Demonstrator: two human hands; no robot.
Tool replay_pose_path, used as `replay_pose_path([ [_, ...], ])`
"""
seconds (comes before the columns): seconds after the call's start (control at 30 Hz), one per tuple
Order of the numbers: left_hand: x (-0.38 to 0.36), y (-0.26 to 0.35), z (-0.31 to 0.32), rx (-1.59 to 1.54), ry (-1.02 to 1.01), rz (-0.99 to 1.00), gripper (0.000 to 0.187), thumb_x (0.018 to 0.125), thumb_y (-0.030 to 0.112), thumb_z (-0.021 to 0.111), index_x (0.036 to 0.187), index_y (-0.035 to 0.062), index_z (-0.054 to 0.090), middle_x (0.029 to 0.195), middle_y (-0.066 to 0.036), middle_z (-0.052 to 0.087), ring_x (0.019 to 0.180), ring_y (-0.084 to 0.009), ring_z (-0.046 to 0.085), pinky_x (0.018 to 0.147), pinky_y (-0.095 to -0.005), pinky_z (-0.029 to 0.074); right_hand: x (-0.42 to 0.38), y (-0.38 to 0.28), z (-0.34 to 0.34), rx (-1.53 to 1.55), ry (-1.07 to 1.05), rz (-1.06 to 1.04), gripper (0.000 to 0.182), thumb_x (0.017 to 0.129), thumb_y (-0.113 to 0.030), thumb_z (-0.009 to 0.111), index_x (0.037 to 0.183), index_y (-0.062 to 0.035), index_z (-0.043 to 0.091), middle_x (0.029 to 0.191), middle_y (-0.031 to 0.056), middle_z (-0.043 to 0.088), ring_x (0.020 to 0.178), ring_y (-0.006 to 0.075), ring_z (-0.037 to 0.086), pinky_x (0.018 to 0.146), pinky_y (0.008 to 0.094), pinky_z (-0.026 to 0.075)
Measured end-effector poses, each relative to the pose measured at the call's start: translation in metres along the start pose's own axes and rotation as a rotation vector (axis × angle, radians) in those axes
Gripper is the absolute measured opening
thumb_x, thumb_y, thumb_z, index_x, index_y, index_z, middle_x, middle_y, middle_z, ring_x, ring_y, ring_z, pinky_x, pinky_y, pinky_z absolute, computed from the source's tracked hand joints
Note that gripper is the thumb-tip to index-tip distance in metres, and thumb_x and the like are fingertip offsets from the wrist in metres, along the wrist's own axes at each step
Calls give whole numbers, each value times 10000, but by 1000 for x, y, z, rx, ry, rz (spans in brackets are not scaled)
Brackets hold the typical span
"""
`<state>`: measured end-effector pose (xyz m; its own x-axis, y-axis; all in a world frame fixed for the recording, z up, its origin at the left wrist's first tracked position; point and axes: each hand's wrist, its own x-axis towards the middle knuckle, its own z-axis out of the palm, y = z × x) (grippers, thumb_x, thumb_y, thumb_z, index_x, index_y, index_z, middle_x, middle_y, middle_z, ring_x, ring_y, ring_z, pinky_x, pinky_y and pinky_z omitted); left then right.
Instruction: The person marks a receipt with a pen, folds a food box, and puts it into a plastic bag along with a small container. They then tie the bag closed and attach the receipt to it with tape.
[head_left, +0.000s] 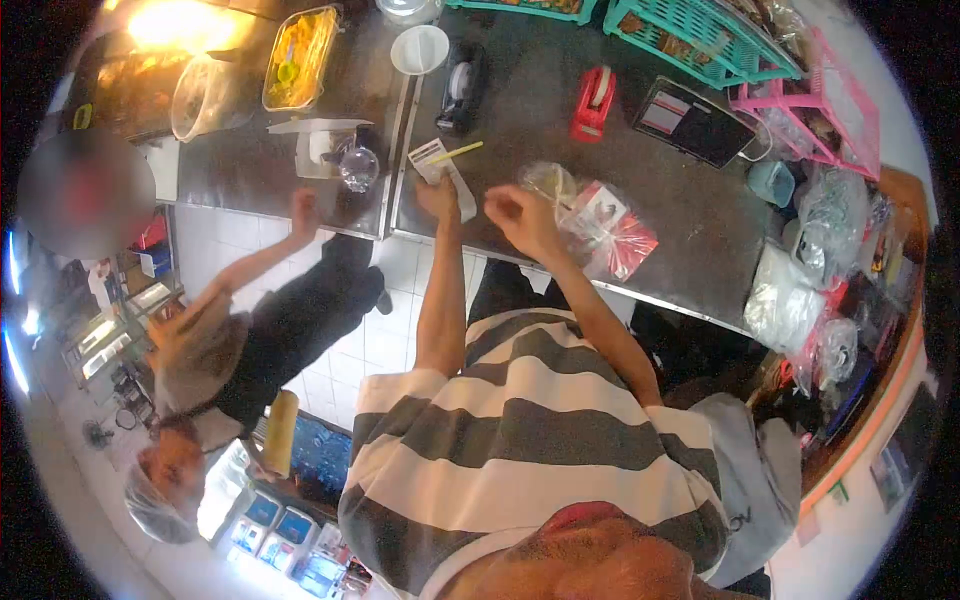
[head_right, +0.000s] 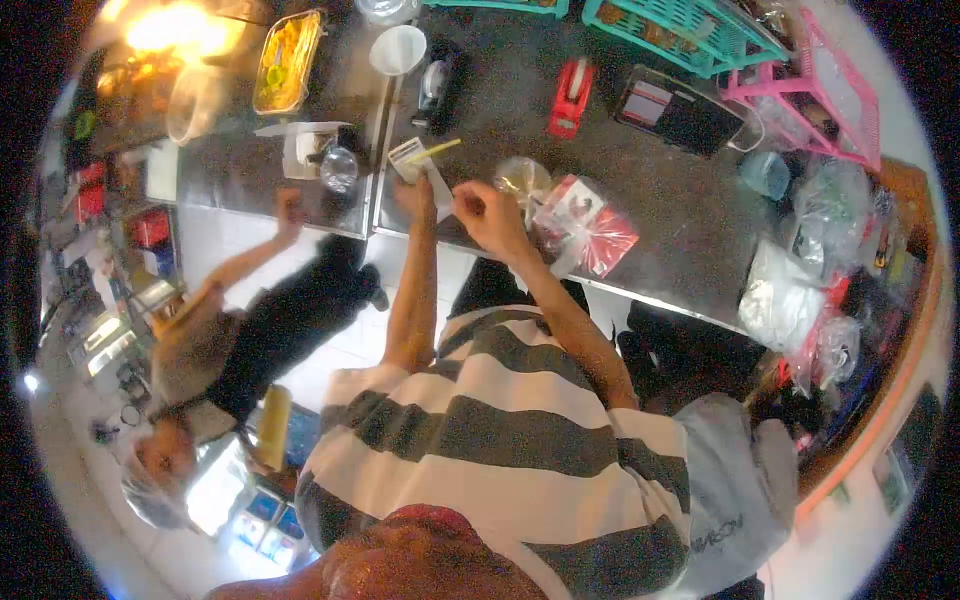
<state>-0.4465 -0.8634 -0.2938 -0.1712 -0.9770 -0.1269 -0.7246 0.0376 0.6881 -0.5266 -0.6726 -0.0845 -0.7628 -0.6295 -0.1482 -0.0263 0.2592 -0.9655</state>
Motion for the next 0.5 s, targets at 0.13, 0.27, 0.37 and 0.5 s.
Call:
replay_pose_path([
  [0.13, -25, 23, -75, -419, -138, 7, 320, 890, 178, 661, 1140, -17, 610, 1033, -133, 686, 893, -212, 651, 763, -337, 504, 84, 51, 63, -34, 221, 205, 400, 861, -368, 723, 1098, -49, 671, 883, 74, 706, 796, 167, 643, 709, 306, 489],
  [0.27, -52, 14, -146, -621, -306, -73, 227, 939, 108, 603, 1122, -27, 605, 1032, -84, 656, 926, -139, 602, 804, -289, 489, 185, 88, 97, 100, 282, 201, 426, 842, -446, 728, 908, -25, 719, 773, 64, 660, 692, 150, 580, 625, 320, 438],
  [0.37, -68, 15, -192, -714, -370, -13, 247, 930, 81, 606, 1152, -24, 586, 1065, -82, 651, 955, -131, 594, 846, -277, 479, 216, 82, 116, -101, 142, 564, 399, 850, -408, 729, 788, -14, 717, 769, 74, 663, 698, 166, 586, 652, 342, 441],
  [0.5, -69, -4, -219, -741, -388, -115, 264, 919, 32, 601, 1177, -11, 568, 1090, -86, 648, 965, -140, 603, 864, -285, 481, 177, 64, 143, 122, 759, 131, 361, 876, -345, 718, 780, 2, 690, 778, 84, 682, 697, 180, 620, 663, 340, 483],
])
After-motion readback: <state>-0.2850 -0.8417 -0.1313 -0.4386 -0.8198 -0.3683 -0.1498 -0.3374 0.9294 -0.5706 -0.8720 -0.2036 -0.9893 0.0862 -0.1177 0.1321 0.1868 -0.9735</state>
